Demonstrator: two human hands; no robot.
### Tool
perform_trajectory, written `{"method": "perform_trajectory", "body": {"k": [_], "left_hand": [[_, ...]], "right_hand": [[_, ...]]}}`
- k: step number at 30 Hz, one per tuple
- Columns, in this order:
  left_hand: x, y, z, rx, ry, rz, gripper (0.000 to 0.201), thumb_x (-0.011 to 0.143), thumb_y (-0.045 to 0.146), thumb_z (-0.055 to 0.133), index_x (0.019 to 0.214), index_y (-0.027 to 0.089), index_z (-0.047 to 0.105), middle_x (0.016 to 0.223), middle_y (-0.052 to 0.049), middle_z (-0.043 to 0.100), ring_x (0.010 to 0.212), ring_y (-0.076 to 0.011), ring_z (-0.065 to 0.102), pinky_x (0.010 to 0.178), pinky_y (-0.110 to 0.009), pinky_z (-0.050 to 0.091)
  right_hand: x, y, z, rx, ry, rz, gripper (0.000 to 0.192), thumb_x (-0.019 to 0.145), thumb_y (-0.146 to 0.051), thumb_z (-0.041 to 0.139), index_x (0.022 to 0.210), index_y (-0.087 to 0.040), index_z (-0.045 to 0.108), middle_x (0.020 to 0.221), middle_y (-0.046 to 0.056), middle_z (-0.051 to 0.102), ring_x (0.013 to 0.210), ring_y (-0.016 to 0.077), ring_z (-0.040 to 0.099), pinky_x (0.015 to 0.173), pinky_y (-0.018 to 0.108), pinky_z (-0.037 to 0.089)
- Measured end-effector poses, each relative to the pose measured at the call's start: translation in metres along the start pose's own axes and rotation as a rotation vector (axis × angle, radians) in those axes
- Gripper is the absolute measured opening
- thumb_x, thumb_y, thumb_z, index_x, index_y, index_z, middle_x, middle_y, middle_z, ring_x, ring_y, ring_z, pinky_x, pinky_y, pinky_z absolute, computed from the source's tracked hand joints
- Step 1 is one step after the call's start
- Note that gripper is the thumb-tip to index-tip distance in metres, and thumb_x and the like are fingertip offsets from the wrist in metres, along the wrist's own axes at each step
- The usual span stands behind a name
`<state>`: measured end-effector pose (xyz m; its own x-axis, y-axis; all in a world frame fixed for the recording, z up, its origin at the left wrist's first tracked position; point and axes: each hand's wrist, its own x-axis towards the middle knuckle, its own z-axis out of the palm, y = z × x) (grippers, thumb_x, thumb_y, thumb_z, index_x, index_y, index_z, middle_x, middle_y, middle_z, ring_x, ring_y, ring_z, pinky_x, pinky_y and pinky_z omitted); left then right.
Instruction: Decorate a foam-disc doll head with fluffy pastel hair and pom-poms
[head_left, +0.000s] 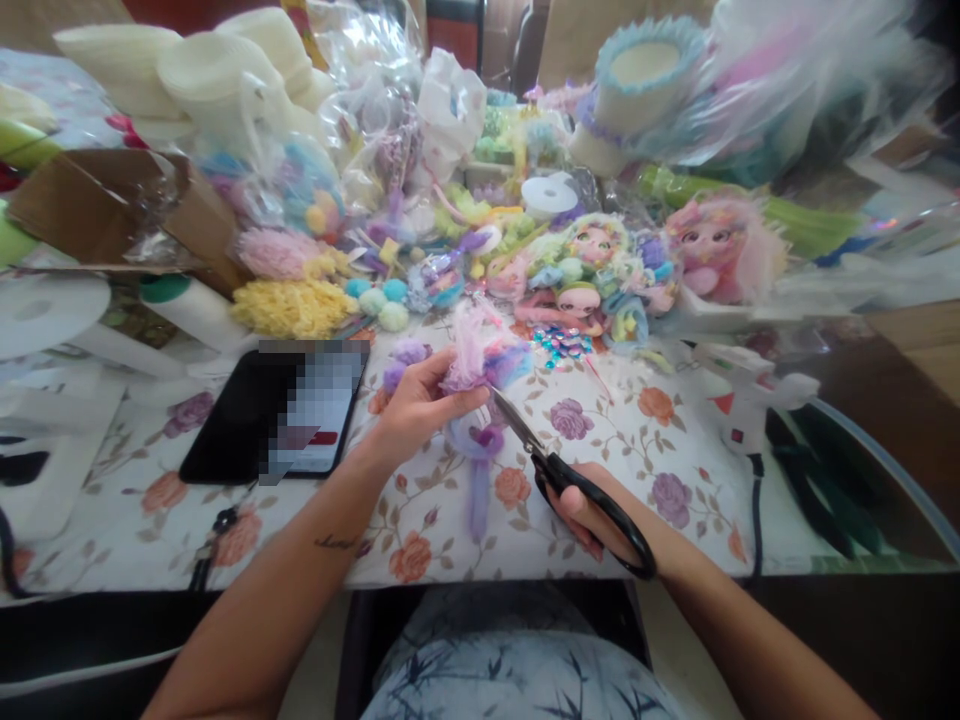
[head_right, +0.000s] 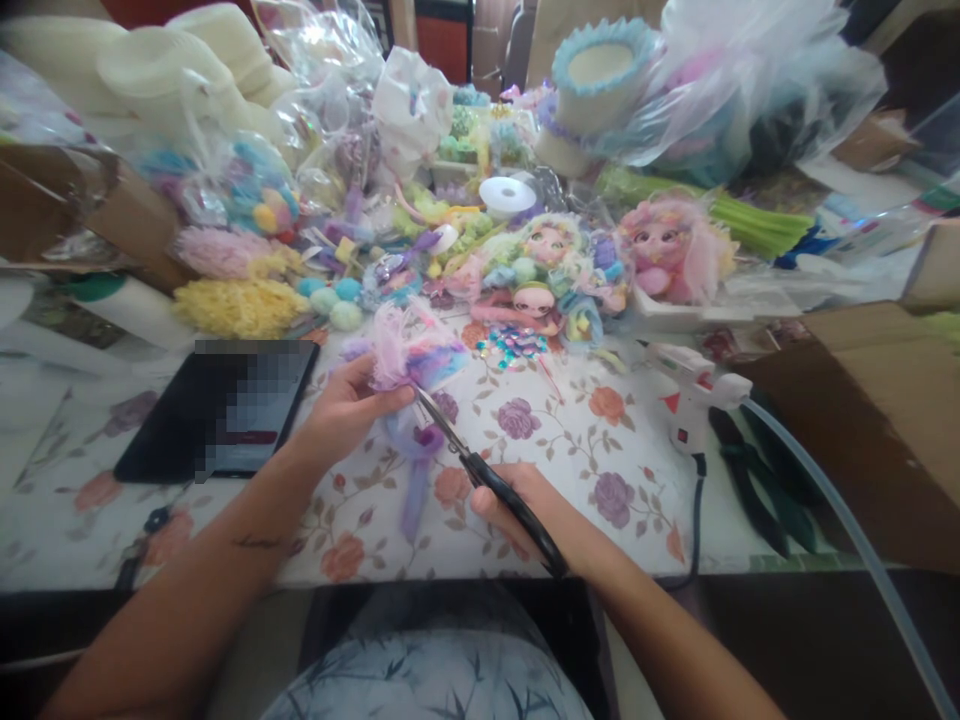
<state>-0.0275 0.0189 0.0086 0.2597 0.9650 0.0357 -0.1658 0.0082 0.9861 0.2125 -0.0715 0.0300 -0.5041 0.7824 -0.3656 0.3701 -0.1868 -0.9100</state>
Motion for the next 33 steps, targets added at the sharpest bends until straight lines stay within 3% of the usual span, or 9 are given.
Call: {"method": "perform_trajectory", "body": {"k": [9,15,19,27,33], "left_hand": [[0.0018,-0.0004,-0.0001,0.005,-0.039,0.054,0.031,0.074,0.028,0.083,0.104,0.024,0.076,0.097,-0.001,0.074,0.089,-0.0169,0.064,0.084,-0.028,0.048],[0.0019,0.0002,0.0001,0.02,-0.034,0.06,0.028,0.074,0.029,0.083,0.101,0.024,0.076,0.092,0.0,0.073,0.086,-0.016,0.064,0.082,-0.027,0.049],[0.0015,0.0013,0.0008,0.012,-0.035,0.057,0.029,0.074,0.03,0.084,0.101,0.023,0.076,0.093,0.0,0.073,0.086,-0.0165,0.064,0.081,-0.027,0.049],[0.0016,0.0017,0.0011,0.017,-0.041,0.071,0.029,0.074,0.028,0.084,0.102,0.025,0.076,0.096,0.001,0.073,0.088,-0.0154,0.064,0.082,-0.025,0.049],[0.0013,0.0044,0.0026,0.003,-0.033,0.055,0.031,0.072,0.029,0.085,0.101,0.023,0.076,0.094,0.0,0.073,0.086,-0.0161,0.064,0.08,-0.026,0.05]], "right_hand": [[0.0018,0.0015,0.0024,0.045,0.024,0.063,0.074,0.07,-0.095,0.042,0.056,-0.022,0.041,0.036,-0.005,0.037,0.033,0.0089,0.038,0.036,0.023,0.024],[0.0007,-0.0013,-0.0009,0.001,-0.021,-0.021,0.073,0.081,-0.089,0.033,0.056,-0.021,0.04,0.043,-0.003,0.04,0.038,0.0083,0.041,0.042,0.024,0.029],[0.0029,-0.0018,-0.0002,0.033,-0.023,-0.037,0.072,0.08,-0.089,0.035,0.057,-0.021,0.042,0.04,-0.004,0.039,0.036,0.008,0.039,0.04,0.023,0.028],[0.0052,-0.0004,0.0042,0.069,0.018,0.077,0.074,0.069,-0.095,0.042,0.057,-0.022,0.042,0.035,-0.005,0.037,0.031,0.0081,0.036,0.035,0.022,0.023],[0.0051,-0.0019,0.0008,0.025,-0.017,-0.04,0.071,0.081,-0.088,0.037,0.058,-0.021,0.043,0.041,-0.004,0.041,0.037,0.0079,0.039,0.04,0.022,0.027]]}}
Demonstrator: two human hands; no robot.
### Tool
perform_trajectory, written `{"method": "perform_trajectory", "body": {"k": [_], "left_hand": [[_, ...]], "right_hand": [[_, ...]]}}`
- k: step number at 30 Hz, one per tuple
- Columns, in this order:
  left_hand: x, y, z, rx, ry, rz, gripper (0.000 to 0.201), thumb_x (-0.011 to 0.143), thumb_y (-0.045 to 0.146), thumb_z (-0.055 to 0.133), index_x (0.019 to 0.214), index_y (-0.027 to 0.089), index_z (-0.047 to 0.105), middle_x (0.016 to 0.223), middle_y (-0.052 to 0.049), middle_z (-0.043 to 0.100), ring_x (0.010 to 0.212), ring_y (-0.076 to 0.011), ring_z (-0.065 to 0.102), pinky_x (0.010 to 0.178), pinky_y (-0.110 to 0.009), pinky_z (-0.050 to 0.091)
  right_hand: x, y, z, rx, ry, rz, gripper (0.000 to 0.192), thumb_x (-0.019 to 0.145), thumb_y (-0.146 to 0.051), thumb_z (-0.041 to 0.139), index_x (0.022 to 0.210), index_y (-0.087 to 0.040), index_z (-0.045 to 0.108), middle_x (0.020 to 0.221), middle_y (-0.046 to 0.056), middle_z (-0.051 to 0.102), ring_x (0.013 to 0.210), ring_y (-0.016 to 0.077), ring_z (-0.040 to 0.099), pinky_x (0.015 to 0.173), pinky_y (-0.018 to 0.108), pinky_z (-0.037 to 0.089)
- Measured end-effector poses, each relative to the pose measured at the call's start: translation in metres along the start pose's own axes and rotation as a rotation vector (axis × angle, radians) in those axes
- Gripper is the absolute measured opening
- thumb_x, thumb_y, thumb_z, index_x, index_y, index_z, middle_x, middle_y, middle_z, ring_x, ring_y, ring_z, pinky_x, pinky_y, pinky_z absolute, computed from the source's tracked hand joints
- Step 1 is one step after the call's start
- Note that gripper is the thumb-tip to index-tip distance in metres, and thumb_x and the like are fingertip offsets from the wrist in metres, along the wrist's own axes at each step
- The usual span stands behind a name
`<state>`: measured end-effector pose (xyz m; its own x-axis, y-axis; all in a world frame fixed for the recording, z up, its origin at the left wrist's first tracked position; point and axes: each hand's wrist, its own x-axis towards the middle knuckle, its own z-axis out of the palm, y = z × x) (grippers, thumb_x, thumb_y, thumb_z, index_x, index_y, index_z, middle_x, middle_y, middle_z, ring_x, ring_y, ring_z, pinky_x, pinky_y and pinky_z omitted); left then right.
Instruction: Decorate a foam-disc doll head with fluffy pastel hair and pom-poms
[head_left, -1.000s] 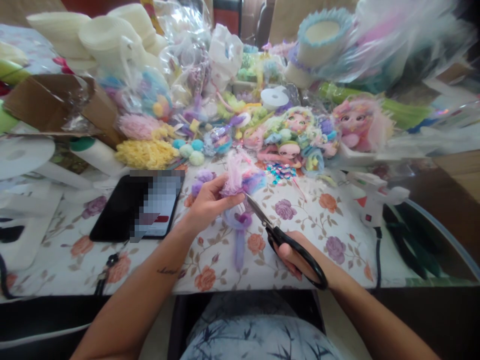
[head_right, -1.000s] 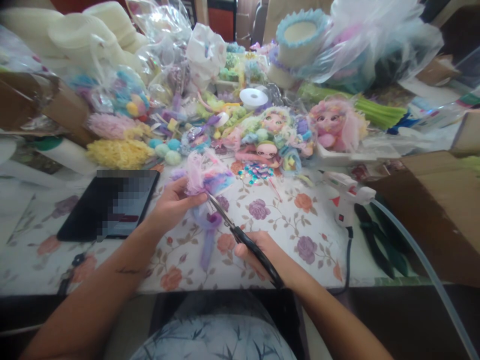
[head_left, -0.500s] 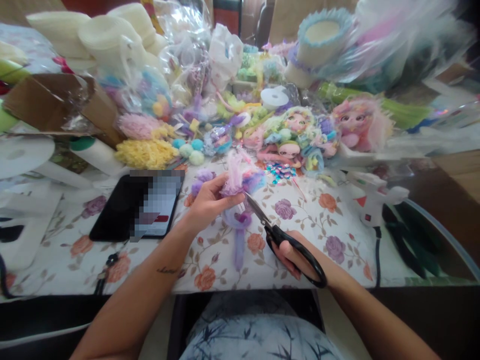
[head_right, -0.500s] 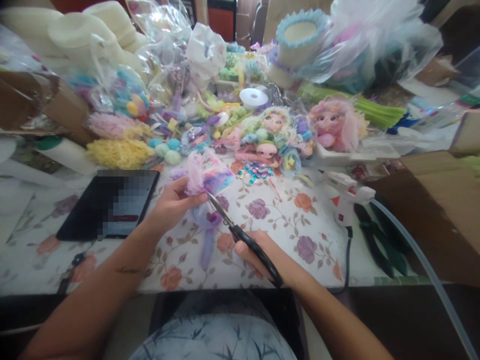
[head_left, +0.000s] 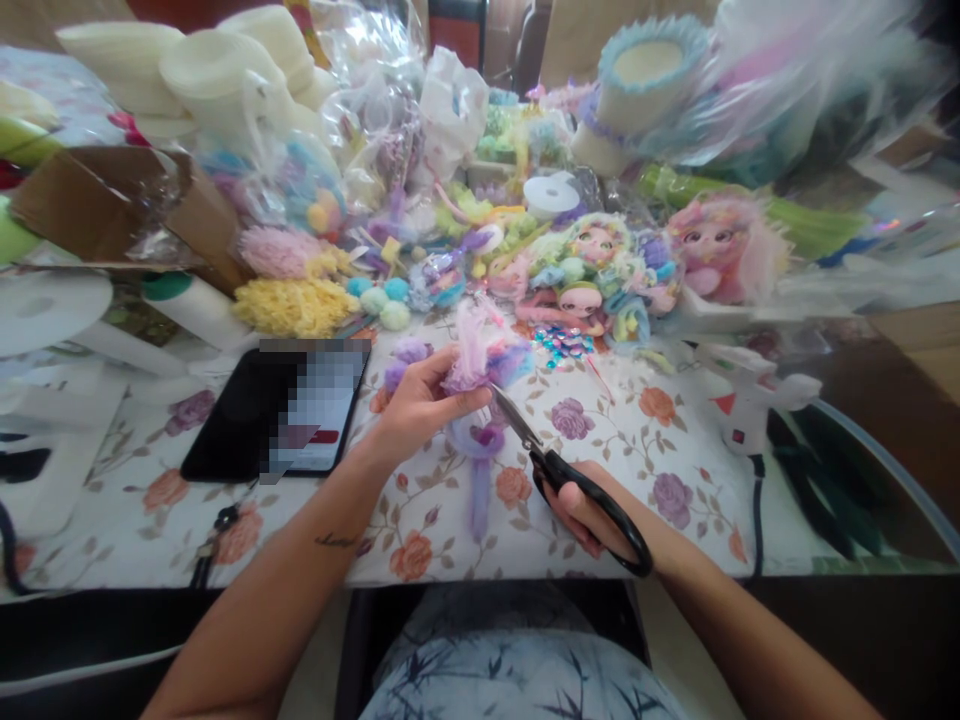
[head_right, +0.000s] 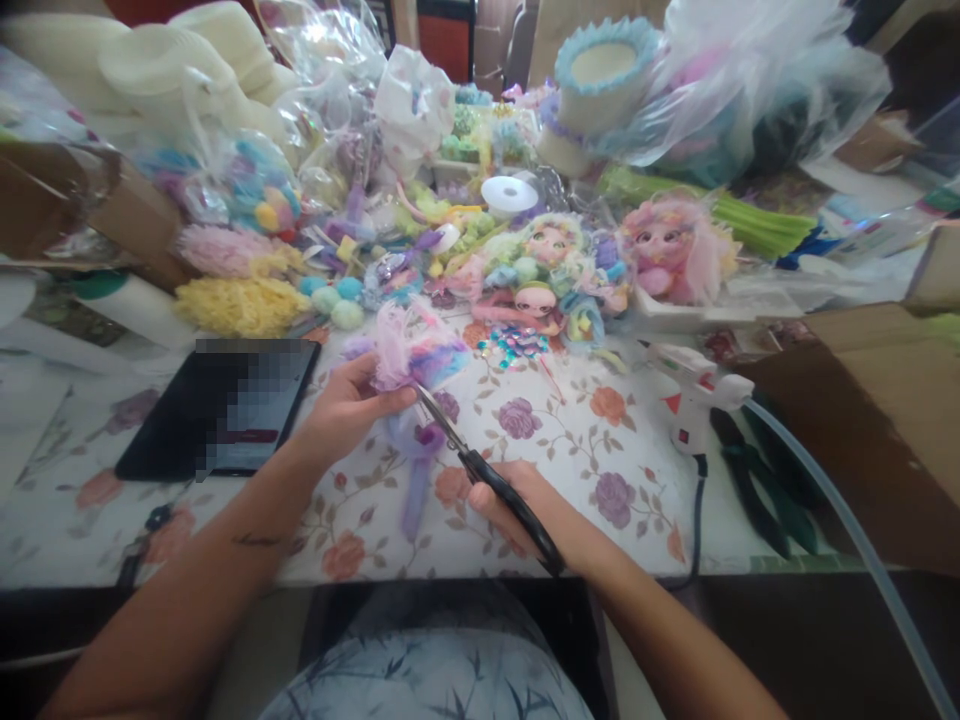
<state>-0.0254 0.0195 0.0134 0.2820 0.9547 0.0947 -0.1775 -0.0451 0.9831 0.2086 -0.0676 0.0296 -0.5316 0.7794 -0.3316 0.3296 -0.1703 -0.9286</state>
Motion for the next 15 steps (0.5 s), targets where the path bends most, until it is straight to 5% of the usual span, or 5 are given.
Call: {"method": "perform_trajectory", "body": {"k": [10,15], "left_hand": [[0.0,0.002,0.0016,0.0,-0.019,-0.003,0.032,0.072,0.029,0.085,0.102,0.023,0.076,0.098,-0.001,0.073,0.09,-0.0174,0.065,0.083,-0.027,0.05],[0.0003,0.0021,0.0014,-0.024,-0.024,-0.005,0.033,0.072,0.028,0.085,0.103,0.024,0.076,0.099,-0.001,0.073,0.091,-0.0167,0.064,0.086,-0.027,0.05]], "right_hand": [[0.0007,0.0025,0.0037,0.036,0.042,0.092,0.073,0.07,-0.094,0.044,0.057,-0.023,0.039,0.037,-0.006,0.036,0.033,0.0075,0.034,0.035,0.023,0.021],[-0.0001,-0.0003,-0.001,-0.033,0.038,0.01,0.071,0.076,-0.091,0.039,0.06,-0.023,0.038,0.044,-0.005,0.037,0.039,0.0079,0.037,0.038,0.023,0.025]]}}
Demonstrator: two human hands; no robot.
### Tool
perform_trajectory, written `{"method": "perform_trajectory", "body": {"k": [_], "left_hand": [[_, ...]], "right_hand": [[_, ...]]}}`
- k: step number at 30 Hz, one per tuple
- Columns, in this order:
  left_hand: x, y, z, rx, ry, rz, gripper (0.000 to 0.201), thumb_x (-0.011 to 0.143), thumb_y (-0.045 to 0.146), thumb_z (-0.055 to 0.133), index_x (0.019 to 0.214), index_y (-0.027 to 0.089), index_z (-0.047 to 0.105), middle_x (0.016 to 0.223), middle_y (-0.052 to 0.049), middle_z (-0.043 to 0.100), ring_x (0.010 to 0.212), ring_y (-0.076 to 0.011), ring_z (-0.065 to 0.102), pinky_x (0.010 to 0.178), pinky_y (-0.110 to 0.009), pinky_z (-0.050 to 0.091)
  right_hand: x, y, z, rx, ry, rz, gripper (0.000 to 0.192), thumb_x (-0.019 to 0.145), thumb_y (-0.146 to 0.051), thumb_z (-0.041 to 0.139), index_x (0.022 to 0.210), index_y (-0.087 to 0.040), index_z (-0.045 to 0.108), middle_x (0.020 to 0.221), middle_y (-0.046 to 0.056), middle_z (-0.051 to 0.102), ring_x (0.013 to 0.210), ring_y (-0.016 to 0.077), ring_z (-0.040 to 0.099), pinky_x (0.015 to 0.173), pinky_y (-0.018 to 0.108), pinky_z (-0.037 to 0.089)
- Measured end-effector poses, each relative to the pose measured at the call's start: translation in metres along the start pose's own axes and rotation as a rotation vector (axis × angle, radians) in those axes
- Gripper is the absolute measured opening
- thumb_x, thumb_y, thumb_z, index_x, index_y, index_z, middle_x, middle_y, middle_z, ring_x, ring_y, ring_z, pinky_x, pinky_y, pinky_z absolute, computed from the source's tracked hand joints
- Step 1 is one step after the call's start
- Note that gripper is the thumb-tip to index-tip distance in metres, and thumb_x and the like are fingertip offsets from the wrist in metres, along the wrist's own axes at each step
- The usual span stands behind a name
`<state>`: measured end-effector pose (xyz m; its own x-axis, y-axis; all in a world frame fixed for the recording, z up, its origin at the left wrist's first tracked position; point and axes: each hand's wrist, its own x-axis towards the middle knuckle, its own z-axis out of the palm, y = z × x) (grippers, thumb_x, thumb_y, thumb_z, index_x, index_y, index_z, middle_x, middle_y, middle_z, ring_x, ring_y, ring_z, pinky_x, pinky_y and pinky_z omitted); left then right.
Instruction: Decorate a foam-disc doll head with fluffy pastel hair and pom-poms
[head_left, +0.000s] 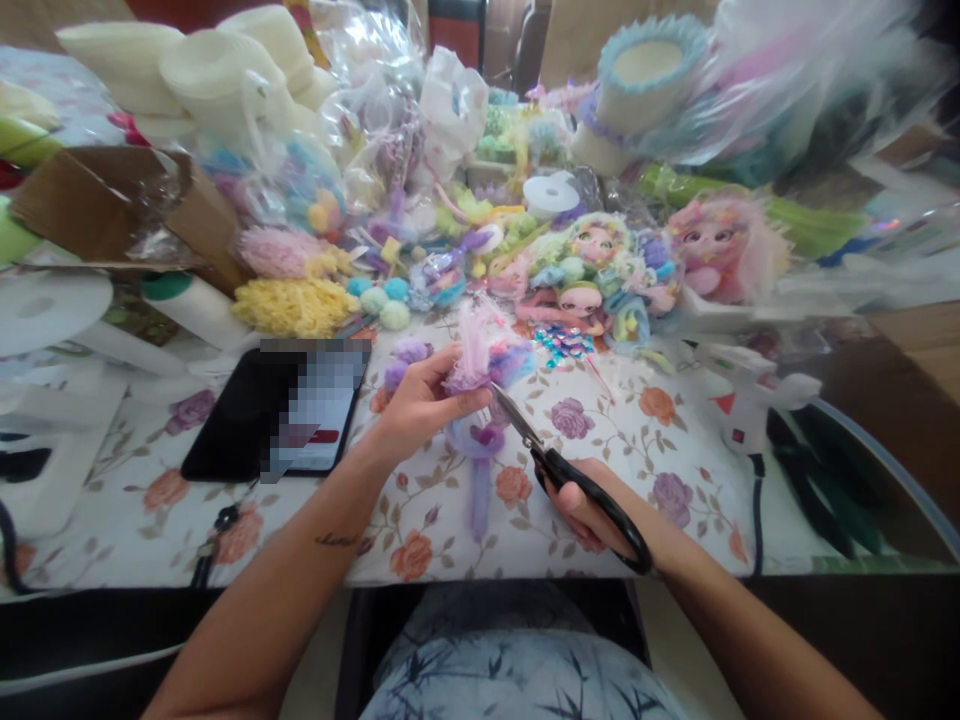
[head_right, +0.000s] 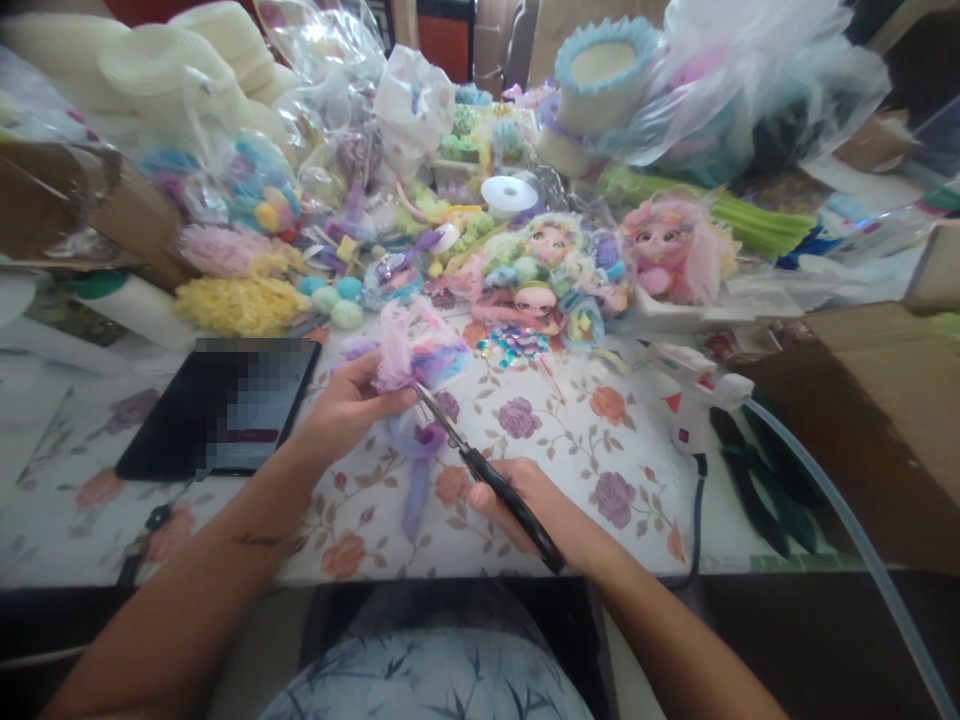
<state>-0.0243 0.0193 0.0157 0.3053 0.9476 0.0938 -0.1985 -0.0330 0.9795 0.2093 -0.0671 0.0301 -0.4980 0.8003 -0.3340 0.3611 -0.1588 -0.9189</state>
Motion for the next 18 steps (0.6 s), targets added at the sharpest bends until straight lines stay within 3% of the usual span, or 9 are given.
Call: {"method": "perform_trajectory", "body": {"k": [7,18], "left_hand": [[-0.0001,0.0023,-0.0013,0.037,-0.017,-0.025,0.034,0.071,0.031,0.085,0.102,0.02,0.075,0.093,-0.002,0.072,0.086,-0.0181,0.064,0.08,-0.028,0.051],[0.0,0.0023,-0.0007,0.042,-0.02,-0.022,0.034,0.071,0.031,0.085,0.101,0.02,0.075,0.094,-0.003,0.072,0.087,-0.0196,0.064,0.082,-0.029,0.051]], "right_hand": [[0.0008,-0.0005,0.0004,0.039,0.01,0.016,0.068,0.077,-0.088,0.044,0.061,-0.023,0.037,0.046,-0.007,0.032,0.04,0.0075,0.031,0.039,0.024,0.022],[0.0019,-0.0005,0.0013,0.014,0.026,-0.007,0.068,0.079,-0.087,0.044,0.06,-0.023,0.038,0.047,-0.006,0.033,0.043,0.0079,0.032,0.04,0.024,0.022]]}}
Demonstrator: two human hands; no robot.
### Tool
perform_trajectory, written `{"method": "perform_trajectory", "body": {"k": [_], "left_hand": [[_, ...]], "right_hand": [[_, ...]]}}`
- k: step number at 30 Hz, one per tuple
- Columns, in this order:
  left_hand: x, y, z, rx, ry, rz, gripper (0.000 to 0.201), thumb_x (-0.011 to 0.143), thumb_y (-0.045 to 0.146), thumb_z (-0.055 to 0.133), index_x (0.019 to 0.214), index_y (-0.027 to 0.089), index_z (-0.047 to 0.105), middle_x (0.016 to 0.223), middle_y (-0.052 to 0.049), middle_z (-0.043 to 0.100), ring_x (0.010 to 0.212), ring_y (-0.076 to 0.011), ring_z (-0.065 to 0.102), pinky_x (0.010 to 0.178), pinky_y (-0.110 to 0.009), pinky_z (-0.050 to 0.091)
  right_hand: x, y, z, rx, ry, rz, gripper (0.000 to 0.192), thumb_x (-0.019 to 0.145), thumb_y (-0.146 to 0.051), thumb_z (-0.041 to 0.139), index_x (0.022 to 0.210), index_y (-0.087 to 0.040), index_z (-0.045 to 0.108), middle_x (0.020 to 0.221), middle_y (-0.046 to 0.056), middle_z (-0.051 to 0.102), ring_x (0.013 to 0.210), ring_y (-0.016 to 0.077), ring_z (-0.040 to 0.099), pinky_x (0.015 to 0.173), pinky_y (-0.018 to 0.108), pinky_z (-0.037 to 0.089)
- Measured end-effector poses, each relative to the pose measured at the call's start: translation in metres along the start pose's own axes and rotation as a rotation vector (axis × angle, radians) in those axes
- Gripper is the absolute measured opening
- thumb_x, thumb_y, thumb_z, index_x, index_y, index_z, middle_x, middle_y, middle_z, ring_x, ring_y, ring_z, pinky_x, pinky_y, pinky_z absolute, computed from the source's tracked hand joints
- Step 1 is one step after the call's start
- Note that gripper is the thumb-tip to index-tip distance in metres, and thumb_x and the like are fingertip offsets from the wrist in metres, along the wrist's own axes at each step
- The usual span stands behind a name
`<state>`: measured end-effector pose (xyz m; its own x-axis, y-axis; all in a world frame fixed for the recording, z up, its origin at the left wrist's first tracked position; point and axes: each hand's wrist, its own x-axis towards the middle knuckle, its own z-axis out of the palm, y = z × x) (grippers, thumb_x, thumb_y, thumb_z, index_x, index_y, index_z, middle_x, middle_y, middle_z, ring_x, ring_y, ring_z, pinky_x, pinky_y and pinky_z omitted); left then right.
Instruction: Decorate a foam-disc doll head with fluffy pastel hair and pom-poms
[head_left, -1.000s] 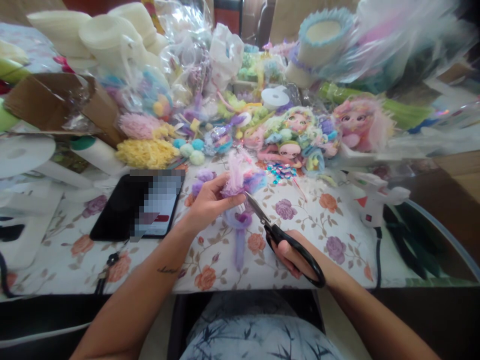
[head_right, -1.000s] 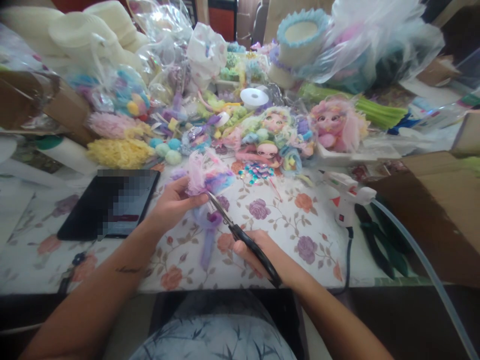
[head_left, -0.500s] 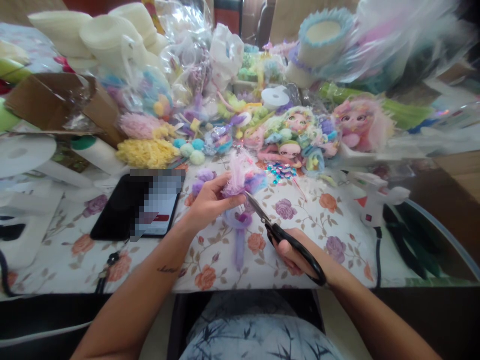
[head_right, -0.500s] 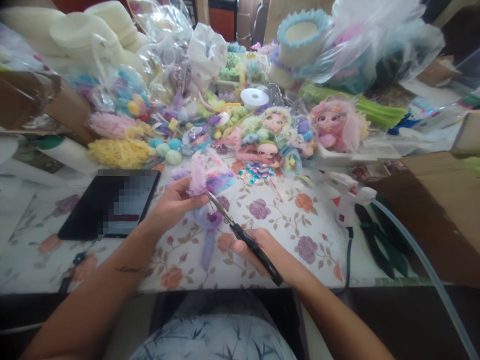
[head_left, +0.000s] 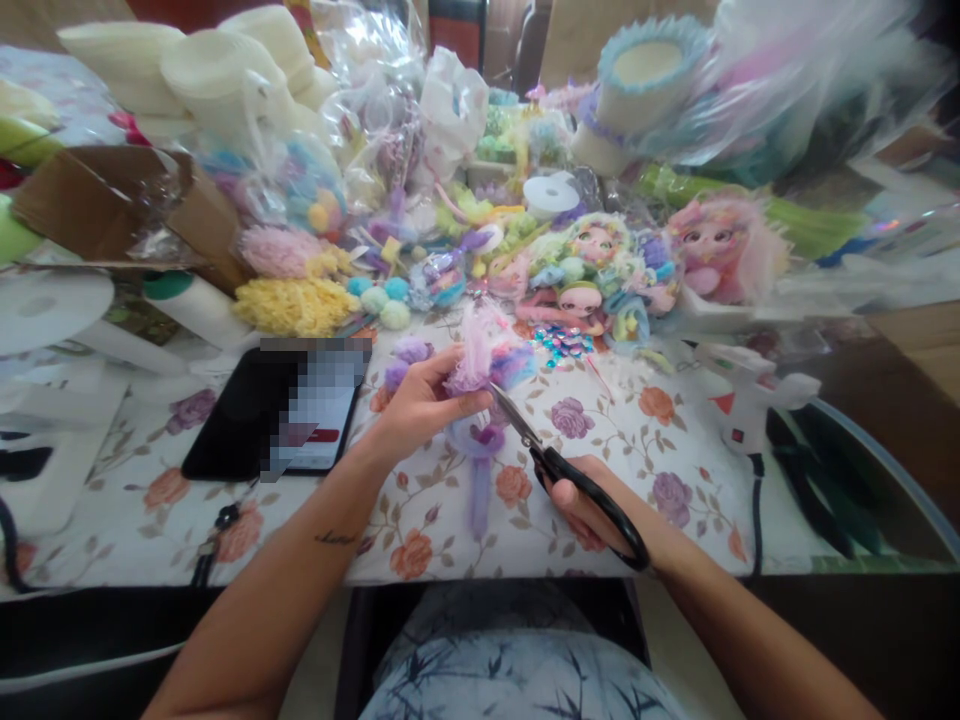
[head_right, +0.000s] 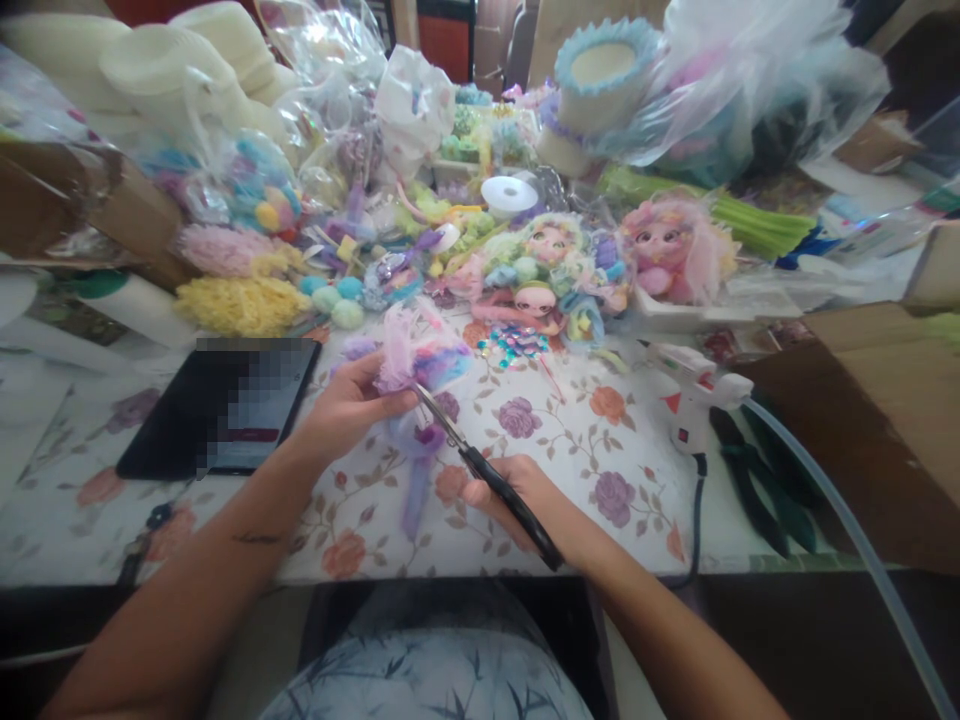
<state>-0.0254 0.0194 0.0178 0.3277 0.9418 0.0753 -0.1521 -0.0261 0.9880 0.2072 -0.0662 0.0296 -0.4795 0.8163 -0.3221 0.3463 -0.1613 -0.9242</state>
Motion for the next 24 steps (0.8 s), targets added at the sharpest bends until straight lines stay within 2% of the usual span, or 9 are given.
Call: {"method": "perform_trajectory", "body": {"k": [6,10,14,17,19,21,24], "left_hand": [[0.0,-0.002,0.001,-0.033,0.001,-0.02,0.033,0.071,0.029,0.085,0.101,0.02,0.076,0.094,-0.003,0.073,0.086,-0.0182,0.064,0.079,-0.027,0.051],[0.0,-0.006,-0.001,-0.088,-0.003,-0.043,0.031,0.072,0.028,0.084,0.101,0.022,0.076,0.094,-0.001,0.073,0.084,-0.0163,0.065,0.079,-0.026,0.052],[0.0,-0.009,-0.003,-0.106,0.002,-0.058,0.034,0.072,0.026,0.085,0.104,0.024,0.076,0.097,-0.001,0.074,0.088,-0.0173,0.067,0.082,-0.027,0.052],[0.0,-0.009,-0.002,-0.17,0.036,-0.078,0.036,0.071,0.027,0.086,0.105,0.024,0.076,0.096,-0.002,0.075,0.089,-0.0185,0.068,0.083,-0.028,0.052],[0.002,-0.008,0.0,-0.251,0.073,-0.083,0.036,0.068,0.028,0.087,0.103,0.024,0.076,0.094,-0.002,0.076,0.086,-0.0185,0.068,0.08,-0.029,0.053],[0.004,-0.007,0.001,-0.324,0.114,-0.07,0.034,0.066,0.028,0.088,0.097,0.023,0.077,0.091,-0.001,0.076,0.083,-0.0172,0.068,0.078,-0.028,0.053],[0.006,-0.003,0.001,-0.385,0.172,-0.061,0.034,0.063,0.024,0.089,0.094,0.022,0.077,0.086,0.0,0.076,0.08,-0.0152,0.068,0.077,-0.026,0.053]], "right_hand": [[0.0,0.001,-0.001,0.035,-0.026,0.039,0.068,0.078,-0.087,0.045,0.06,-0.022,0.038,0.044,-0.006,0.035,0.038,0.0075,0.035,0.037,0.023,0.025],[0.001,0.001,-0.002,0.036,-0.057,0.005,0.067,0.079,-0.086,0.045,0.062,-0.021,0.042,0.043,-0.005,0.037,0.038,0.008,0.038,0.037,0.023,0.028],[0.001,0.004,0.002,0.096,-0.03,0.046,0.068,0.076,-0.087,0.049,0.061,-0.022,0.04,0.042,-0.006,0.037,0.035,0.0079,0.038,0.035,0.022,0.026],[-0.004,0.0,-0.005,0.094,0.031,0.022,0.072,0.07,-0.093,0.045,0.06,-0.023,0.039,0.042,-0.006,0.035,0.035,0.0094,0.038,0.036,0.024,0.029],[-0.01,-0.004,-0.018,-0.033,0.119,-0.018,0.071,0.071,-0.092,0.046,0.06,-0.022,0.043,0.047,-0.005,0.038,0.041,0.0106,0.039,0.041,0.025,0.031],[-0.016,-0.007,-0.035,-0.288,0.204,-0.012,0.064,0.076,-0.082,0.054,0.059,-0.021,0.048,0.052,-0.003,0.044,0.048,0.0118,0.042,0.046,0.025,0.031],[-0.021,-0.004,-0.055,-0.713,0.279,0.112,0.041,0.079,-0.056,0.065,0.062,-0.02,0.059,0.057,0.001,0.058,0.054,0.0165,0.051,0.052,0.027,0.033]]}}
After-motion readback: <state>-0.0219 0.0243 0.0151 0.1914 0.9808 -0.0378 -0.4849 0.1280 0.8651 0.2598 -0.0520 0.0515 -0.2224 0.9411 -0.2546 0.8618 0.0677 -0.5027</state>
